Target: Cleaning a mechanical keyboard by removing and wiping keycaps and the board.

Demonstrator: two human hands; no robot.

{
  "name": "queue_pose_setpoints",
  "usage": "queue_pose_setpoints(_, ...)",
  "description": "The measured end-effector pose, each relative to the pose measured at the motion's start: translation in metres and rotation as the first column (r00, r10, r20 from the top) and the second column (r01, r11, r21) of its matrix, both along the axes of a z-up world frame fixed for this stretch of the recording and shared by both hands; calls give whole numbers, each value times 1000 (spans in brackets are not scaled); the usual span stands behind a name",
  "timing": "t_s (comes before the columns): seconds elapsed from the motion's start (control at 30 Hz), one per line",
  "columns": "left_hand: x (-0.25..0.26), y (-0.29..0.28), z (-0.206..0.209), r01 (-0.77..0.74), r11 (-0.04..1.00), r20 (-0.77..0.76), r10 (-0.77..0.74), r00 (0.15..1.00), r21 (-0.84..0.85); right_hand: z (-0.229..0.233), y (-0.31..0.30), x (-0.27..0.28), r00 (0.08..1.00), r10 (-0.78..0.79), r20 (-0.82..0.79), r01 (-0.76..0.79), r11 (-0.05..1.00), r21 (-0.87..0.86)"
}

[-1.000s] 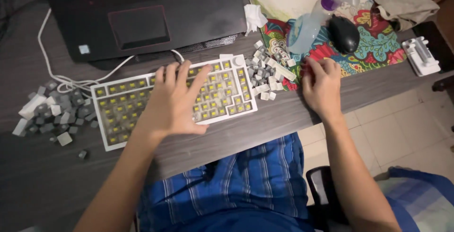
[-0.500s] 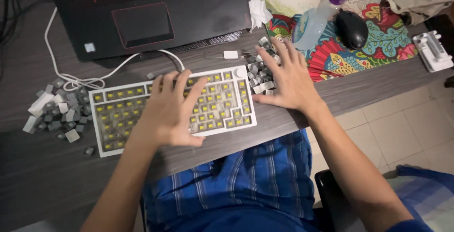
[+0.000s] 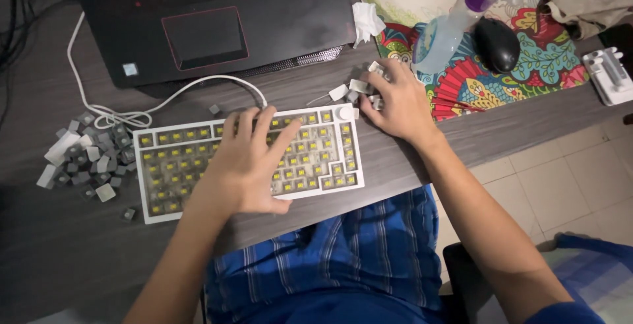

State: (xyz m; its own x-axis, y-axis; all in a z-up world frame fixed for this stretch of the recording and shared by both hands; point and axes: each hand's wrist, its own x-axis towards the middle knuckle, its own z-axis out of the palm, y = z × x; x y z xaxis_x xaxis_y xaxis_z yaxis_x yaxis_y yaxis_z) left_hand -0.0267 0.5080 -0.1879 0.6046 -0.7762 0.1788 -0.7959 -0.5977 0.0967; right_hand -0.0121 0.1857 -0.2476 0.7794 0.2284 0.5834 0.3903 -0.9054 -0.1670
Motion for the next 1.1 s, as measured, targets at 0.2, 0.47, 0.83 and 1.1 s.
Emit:
queue_pose_setpoints(0.2, 0, -3, -3, 2, 1000, 7, -2, 1000, 31, 9, 3, 7, 999, -39, -21, 41, 994, 104)
queue_pose_setpoints(0.47, -1, -3, -1, -5, 996, 9, 4, 1000, 93, -1, -10, 22, 999, -12, 53, -4, 955, 295)
queue_pose_setpoints(0.83, -6, 10, -13, -18, 976, 42, 28, 999, -218, 22, 1, 49, 965, 245, -92, -74, 593, 801)
queue_pose_setpoints(1.1, -32, 109, -28, -313, 750, 183, 496, 849, -582, 96, 170, 68, 656, 718, -232, -98, 386, 917)
